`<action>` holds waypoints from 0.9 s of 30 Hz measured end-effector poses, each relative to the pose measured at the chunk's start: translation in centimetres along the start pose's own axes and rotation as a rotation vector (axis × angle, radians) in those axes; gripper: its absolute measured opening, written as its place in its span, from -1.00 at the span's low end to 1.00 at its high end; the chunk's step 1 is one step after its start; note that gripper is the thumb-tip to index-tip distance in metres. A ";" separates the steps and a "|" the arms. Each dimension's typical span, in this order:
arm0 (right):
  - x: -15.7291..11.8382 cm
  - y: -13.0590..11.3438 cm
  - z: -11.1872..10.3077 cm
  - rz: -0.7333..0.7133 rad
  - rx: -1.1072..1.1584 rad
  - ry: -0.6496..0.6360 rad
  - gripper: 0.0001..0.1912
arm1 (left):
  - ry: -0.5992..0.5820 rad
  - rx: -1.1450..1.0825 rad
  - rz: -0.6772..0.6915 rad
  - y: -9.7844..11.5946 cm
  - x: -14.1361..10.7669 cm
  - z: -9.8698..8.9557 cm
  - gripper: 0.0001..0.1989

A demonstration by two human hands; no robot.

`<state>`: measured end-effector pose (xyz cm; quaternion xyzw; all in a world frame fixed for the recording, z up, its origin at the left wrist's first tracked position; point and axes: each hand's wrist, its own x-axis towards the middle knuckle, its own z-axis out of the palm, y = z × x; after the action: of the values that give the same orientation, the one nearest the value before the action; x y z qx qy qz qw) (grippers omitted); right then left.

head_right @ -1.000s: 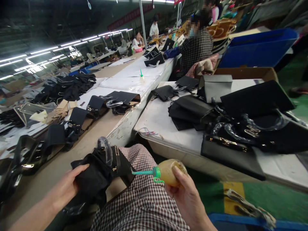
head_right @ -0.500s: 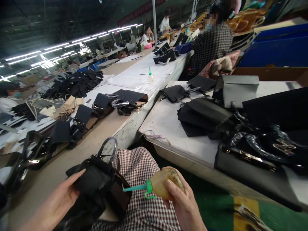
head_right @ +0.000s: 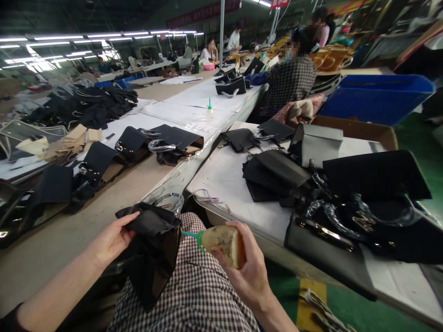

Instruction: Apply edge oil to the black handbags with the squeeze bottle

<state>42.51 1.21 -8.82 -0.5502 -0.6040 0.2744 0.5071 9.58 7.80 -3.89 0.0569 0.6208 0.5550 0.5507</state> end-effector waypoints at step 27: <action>-2.2 0.6 2.2 -0.269 -0.165 -0.116 -0.52 | -0.031 -0.072 -0.002 -0.1 -0.3 -0.1 -0.83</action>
<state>40.48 -0.21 -10.76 -0.4874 -0.7211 0.1846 0.4565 9.67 7.54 -3.79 0.0451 0.5918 0.5755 0.5626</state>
